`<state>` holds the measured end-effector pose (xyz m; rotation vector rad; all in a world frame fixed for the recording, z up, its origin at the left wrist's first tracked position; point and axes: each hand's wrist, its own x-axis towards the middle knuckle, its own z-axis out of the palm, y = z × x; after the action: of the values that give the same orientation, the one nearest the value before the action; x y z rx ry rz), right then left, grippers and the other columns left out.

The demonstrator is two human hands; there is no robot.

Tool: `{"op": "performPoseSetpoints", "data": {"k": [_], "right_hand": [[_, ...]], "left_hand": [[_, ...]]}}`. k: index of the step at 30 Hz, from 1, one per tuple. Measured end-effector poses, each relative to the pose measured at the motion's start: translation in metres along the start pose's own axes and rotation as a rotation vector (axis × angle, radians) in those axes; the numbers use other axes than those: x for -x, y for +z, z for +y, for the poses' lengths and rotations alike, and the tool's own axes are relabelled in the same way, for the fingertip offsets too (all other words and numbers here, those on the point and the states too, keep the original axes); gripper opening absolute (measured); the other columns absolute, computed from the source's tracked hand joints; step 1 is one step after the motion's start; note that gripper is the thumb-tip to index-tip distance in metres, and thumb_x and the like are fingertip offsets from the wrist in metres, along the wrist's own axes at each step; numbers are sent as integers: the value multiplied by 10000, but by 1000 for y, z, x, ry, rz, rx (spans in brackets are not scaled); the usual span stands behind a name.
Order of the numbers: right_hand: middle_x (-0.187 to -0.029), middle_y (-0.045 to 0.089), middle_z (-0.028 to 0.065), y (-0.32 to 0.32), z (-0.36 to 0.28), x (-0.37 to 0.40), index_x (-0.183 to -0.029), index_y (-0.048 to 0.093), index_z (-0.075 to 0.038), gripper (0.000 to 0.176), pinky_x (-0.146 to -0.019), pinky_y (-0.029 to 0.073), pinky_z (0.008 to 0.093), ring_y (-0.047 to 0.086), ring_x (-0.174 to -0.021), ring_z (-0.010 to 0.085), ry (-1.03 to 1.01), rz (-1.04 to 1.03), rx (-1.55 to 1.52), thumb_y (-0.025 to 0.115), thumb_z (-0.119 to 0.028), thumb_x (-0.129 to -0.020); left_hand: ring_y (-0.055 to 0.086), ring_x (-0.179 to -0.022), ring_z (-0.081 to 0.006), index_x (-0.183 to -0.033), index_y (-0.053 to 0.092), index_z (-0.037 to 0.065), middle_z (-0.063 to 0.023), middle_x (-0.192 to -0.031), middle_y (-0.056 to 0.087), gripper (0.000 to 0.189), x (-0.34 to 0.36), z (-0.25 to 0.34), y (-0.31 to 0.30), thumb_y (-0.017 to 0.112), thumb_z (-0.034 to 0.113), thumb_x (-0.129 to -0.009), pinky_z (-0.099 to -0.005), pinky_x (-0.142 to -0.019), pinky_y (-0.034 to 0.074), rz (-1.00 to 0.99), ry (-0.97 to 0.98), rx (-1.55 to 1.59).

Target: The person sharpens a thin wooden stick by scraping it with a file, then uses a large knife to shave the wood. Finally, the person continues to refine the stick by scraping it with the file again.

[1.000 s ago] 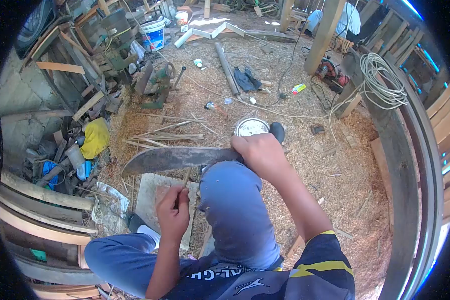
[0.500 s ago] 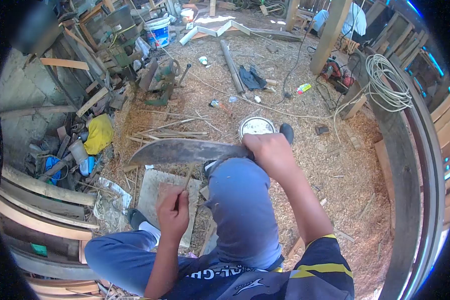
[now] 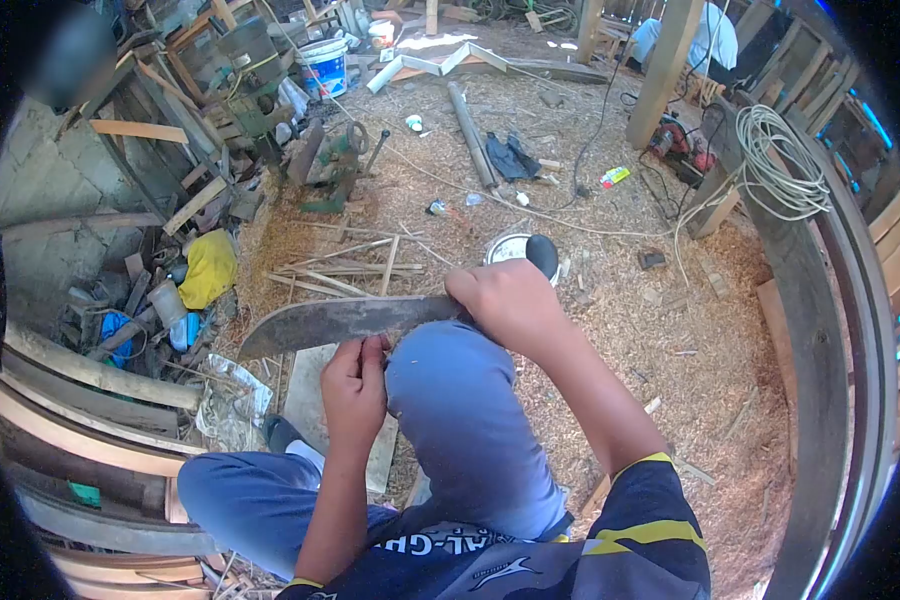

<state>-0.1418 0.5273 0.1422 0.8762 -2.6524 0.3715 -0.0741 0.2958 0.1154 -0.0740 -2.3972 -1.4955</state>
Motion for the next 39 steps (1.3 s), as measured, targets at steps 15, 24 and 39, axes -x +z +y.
{"op": "performPoseSetpoints", "data": {"k": [15, 24, 39], "right_hand": [[-710, 647, 104, -6, 13, 11, -878, 631, -104, 95, -629, 503, 455, 685, -712, 333, 43, 110, -35, 687, -146, -813], [-724, 657, 108, -5, 24, 33, -887, 577, -91, 84, -640, 528, 464, 702, -727, 335, 138, 77, -17, 641, -133, -854], [-769, 666, 94, 0, 7, 7, -882, 556, -85, 84, -633, 536, 457, 712, -755, 327, 12, 54, -32, 608, -150, -870]], "left_hand": [[693, -708, -229, -1035, 727, -18, -155, -839, 719, 91, 19, -1, -12, 660, 38, -1008, -327, -662, 523, -74, 20, -44], [592, -685, -117, -1006, 711, 0, -58, -773, 656, 124, 31, -13, -11, 642, 96, -1043, -289, -633, 469, -86, -76, 33], [657, -704, -266, -1015, 708, -9, -156, -808, 680, 108, 11, -2, -4, 665, 90, -1018, -361, -666, 502, -50, -9, 46]]}}
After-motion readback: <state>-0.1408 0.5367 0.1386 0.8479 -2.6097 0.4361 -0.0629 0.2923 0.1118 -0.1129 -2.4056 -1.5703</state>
